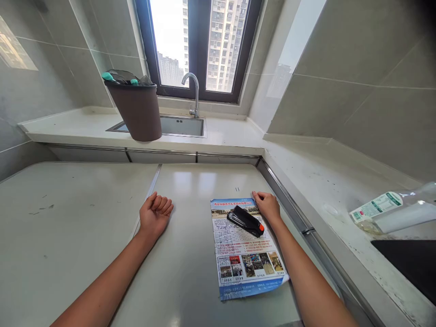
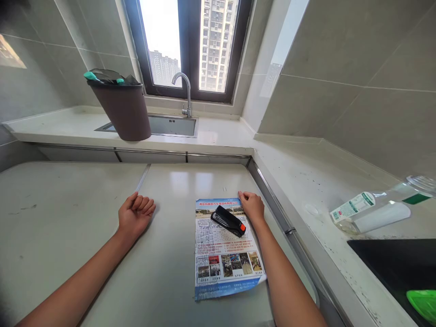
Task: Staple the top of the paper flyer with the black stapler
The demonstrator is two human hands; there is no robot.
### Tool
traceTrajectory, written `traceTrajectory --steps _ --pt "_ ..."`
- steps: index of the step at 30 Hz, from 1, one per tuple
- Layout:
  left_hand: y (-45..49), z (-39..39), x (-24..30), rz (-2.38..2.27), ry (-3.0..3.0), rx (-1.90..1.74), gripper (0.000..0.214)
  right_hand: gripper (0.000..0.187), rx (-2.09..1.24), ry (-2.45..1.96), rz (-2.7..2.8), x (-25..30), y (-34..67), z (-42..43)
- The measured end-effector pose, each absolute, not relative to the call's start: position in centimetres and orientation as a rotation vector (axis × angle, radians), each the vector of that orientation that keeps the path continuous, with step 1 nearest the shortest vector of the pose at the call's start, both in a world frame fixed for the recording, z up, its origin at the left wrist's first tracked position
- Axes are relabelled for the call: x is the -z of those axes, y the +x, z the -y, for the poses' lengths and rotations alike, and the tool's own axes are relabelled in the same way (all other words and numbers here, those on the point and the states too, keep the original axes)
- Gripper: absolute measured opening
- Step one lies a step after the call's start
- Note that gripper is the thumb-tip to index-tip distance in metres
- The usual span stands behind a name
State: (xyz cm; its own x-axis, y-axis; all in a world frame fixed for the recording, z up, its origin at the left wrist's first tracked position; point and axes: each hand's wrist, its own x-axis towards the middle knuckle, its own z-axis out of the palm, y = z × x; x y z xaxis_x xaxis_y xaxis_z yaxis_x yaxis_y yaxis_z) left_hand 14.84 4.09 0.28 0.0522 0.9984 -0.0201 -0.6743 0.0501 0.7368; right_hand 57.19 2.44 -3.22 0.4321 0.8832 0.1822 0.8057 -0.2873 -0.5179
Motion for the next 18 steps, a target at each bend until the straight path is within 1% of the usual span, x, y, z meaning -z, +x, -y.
traceTrajectory --steps 6,10,12,15,18 --pt "14.8 -4.1 -0.4 -0.610 0.581 -1.390 0.060 0.050 -0.146 -2.191 1.537 3.0 56.8 -2.3" --pt "14.7 -4.1 -0.3 -0.572 0.546 -1.371 0.061 0.047 -0.125 -2.147 1.593 2.3 56.5 -2.0" --pt "14.6 -4.0 -0.3 -0.551 0.541 -1.354 0.061 0.043 -0.072 -2.040 1.679 1.8 56.3 -1.9" --pt "14.6 -3.9 -0.4 -0.534 0.539 -1.333 0.062 0.035 -0.050 -1.730 1.886 1.6 55.6 -1.9" --pt "14.3 -3.9 -0.5 -0.531 0.531 -1.330 0.062 0.041 -0.119 -1.522 2.034 2.6 54.7 -2.3"
